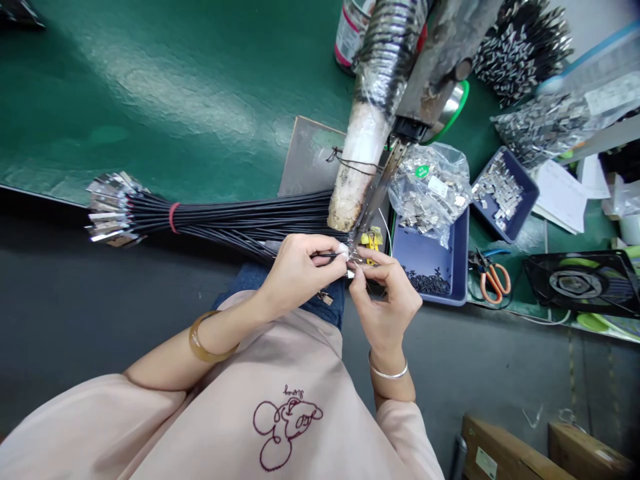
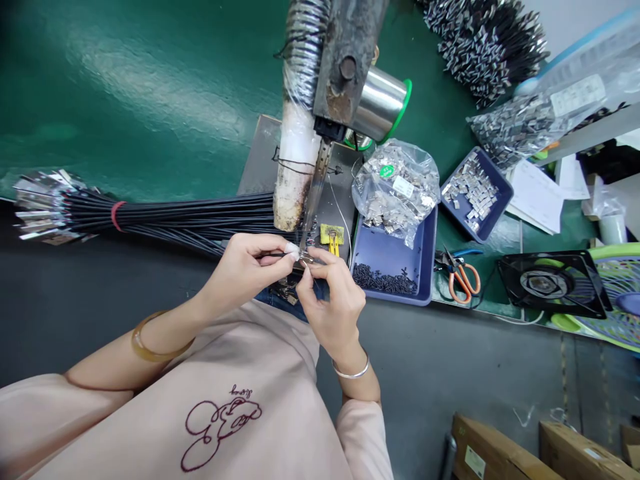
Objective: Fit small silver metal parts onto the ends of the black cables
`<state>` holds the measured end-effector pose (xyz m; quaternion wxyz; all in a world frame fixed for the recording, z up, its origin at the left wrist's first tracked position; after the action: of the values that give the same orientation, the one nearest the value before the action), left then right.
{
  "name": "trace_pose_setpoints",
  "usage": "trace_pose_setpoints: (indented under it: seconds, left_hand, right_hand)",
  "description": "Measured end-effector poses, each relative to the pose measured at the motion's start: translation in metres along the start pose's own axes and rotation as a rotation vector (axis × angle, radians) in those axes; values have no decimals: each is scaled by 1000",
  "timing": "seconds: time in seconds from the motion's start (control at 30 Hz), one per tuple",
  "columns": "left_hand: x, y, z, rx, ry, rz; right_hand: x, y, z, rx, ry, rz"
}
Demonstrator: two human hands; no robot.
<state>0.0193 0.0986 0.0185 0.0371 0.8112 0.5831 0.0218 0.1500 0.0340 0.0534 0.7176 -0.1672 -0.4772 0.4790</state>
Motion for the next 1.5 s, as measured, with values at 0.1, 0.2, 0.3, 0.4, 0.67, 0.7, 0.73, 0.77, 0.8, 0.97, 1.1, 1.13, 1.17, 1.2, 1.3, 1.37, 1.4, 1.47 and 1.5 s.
trace_pose_setpoints:
  seconds: [0.1, 0.2, 0.3, 0.4, 0.67, 0.7, 0.73, 0.77, 0.8, 0.97, 1.1, 1.13, 1.17, 1.2, 1.3, 1.37, 1.4, 1.47, 1.5]
  left_hand:
    - [-1, -1, -2, -14, 33, -6]
    - [-2, -2, -4, 3, 75, -2]
    - [-2, -1, -4, 35, 89, 8]
    - [-1, -1, -6, 70, 107, -1]
    - [-1, -2, -12, 104, 177, -44]
    - [-1, -2, -8, 87, 130, -41]
    - [-2, -2, -5, 72, 79, -35]
    - [-2, -2, -2, 60, 34, -27]
    - [-3, -1, 1, 53, -1, -16]
    - [-9, 2, -2, 92, 66, 37]
    - [-15, 5, -20, 190, 357, 85]
    - [-16, 5, -24, 203, 414, 88]
    - [-16, 3, -26, 203, 435, 89]
    - [-15, 1, -26, 185, 417, 90]
    - [-10, -4, -14, 73, 216, 147]
    - [-9, -5, -6, 23, 117, 179]
    - [-9, -6, -4, 21, 99, 179]
    - [-10, -8, -2, 49, 99, 155]
    - [-11, -8, -1, 65, 103, 143]
  right_hand:
    - [-1, 3, -8, 89, 92, 40]
    - [-2, 7, -15, 165, 174, 93]
    - [-1, 8, -16, 163, 173, 97]
    - [2, 8, -13, 132, 127, 59]
    - [5, 4, -2, 32, -5, -33]
    - [3, 3, 0, 19, -27, -41]
    - [1, 3, 1, 9, -47, -45]
    - [-1, 3, 2, 4, -62, -46]
    - [-3, 3, 2, 5, -70, -44]
    - [-6, 0, -10, 44, 69, -16]
    - [-2, 9, -24, 114, 277, 164]
    - [-1, 13, -24, 165, 297, 210]
    - [0, 15, -24, 212, 296, 238]
    - [1, 16, -22, 234, 270, 245]
    - [2, 8, -12, 85, 46, 144]
    - [-2, 0, -7, -71, -74, 46]
    - [-4, -4, -7, -124, -82, 4]
    - [-9, -11, -9, -184, -38, -40]
    - [-10, -12, -7, -208, -27, -39]
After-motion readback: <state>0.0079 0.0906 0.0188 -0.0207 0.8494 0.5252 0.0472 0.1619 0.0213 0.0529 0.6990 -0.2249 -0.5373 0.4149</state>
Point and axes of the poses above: each hand's wrist, its own x-axis towards the middle knuckle, its own y-axis out of the palm, z = x × y, the point moved 7 cm from there along x, towards the middle knuckle, and after that the axes turned 13 degrees about -x, right-handed, at the moved point
